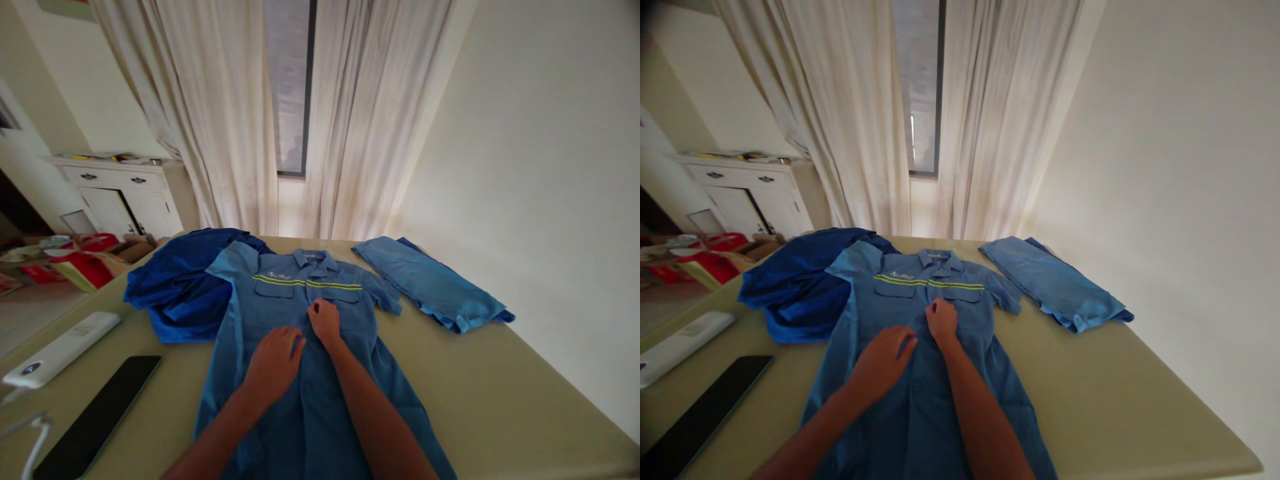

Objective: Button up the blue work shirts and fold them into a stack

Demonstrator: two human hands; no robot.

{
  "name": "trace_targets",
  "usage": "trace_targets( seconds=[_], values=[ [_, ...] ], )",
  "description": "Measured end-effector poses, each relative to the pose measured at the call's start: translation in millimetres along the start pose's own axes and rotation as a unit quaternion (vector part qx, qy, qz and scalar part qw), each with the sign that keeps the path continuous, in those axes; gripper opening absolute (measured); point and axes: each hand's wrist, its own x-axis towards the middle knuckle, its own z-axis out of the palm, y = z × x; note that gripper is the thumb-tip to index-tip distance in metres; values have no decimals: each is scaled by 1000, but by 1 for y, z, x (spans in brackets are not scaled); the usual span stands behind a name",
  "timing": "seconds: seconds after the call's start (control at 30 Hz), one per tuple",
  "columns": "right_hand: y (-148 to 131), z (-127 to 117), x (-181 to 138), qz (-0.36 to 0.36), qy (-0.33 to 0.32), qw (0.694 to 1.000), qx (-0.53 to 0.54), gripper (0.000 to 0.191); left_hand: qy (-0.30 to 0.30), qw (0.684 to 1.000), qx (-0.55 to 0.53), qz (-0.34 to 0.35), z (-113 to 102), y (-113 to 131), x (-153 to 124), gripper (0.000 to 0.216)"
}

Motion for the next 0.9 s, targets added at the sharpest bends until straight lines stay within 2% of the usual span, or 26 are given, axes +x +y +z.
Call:
trace_targets(
  seconds=[0.07, 0.13, 0.23, 0.3, 0.4, 0.53, 0.7, 0.9],
  values=[
    [9, 1, 6, -2, 19, 996, 83, 20, 1, 999, -29, -28, 8, -1, 55, 31],
    [17, 3, 10, -12, 30, 986, 162, 20, 37, 997, -59, -40, 26, -9, 94, 29],
    [23, 7, 12, -24, 30, 968, 249, 21, 120, 989, -88, 13, 58, -24, 120, 30],
    [24, 9, 12, -31, 27, 959, 280, 20, 147, 983, -99, 52, 74, -32, 121, 33],
    [23, 10, 12, -36, 13, 960, 276, 19, 162, 979, -115, 45, 85, -43, 118, 31],
    [18, 9, 9, 6, 19, 985, 169, 16, 177, 979, -105, 14, 85, -48, 119, 24],
    [15, 5, 3, 29, 35, 997, 66, 17, 148, 984, -102, 6, 84, -45, 118, 15],
    [18, 2, 2, -2, 20, 998, 64, 18, 126, 981, -149, -3, 78, -44, 118, 14]
  ],
)
